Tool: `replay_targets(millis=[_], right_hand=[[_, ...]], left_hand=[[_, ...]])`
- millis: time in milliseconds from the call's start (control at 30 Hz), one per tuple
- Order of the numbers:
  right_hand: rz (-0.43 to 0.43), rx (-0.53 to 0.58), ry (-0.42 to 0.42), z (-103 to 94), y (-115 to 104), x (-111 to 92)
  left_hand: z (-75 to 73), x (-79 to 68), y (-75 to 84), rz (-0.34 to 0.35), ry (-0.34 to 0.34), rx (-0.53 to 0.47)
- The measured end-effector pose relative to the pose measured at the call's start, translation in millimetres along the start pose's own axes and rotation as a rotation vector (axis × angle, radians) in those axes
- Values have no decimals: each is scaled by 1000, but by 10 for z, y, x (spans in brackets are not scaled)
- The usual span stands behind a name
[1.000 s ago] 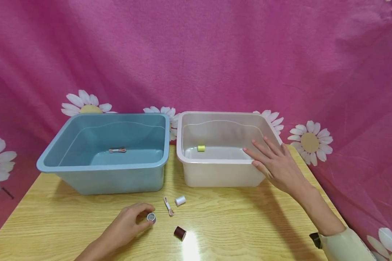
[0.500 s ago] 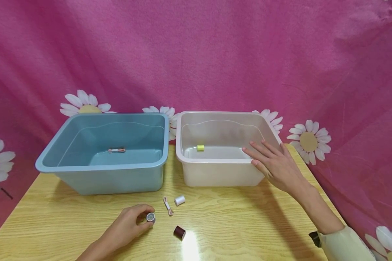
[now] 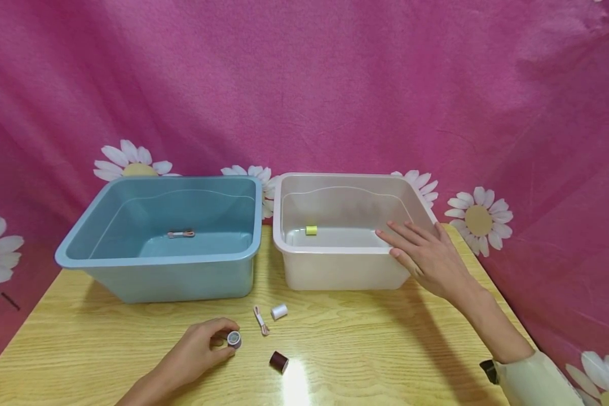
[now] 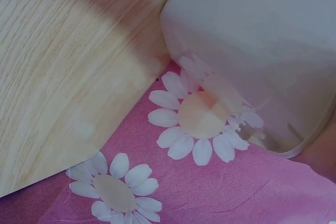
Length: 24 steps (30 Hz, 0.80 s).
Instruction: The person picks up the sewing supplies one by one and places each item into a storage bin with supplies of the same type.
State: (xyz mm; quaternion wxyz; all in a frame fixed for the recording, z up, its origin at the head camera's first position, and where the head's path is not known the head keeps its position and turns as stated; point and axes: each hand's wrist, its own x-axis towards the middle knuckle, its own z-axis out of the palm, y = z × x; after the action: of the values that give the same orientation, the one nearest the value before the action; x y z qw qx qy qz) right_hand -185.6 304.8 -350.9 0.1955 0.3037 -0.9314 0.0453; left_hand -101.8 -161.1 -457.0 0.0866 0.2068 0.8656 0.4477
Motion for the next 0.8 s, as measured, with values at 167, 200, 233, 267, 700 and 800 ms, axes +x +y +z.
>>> replay_targets(millis=[167,200,233,267,700,800], right_hand=[[3,-4,-6,-2,-1,7],[4,-4,-8,-3,-2,8],[4,-5,-10,-3,-3,8],[4,-6,-10,-4,-3,8],[8,-5,-10,-24,-22,6],[8,-6,-6,-21,-26,5]], left_hand=[[-19,3,-58,-24,-25,-93],[-22,5,-67,-30,-27,-107],[-25,5,-76,-35,-29,-120],[-28,6,-86,-41,-29,-129],[22,-19,-196,-55,-15,-328],[35,-16,-213,-45,-7,-339]])
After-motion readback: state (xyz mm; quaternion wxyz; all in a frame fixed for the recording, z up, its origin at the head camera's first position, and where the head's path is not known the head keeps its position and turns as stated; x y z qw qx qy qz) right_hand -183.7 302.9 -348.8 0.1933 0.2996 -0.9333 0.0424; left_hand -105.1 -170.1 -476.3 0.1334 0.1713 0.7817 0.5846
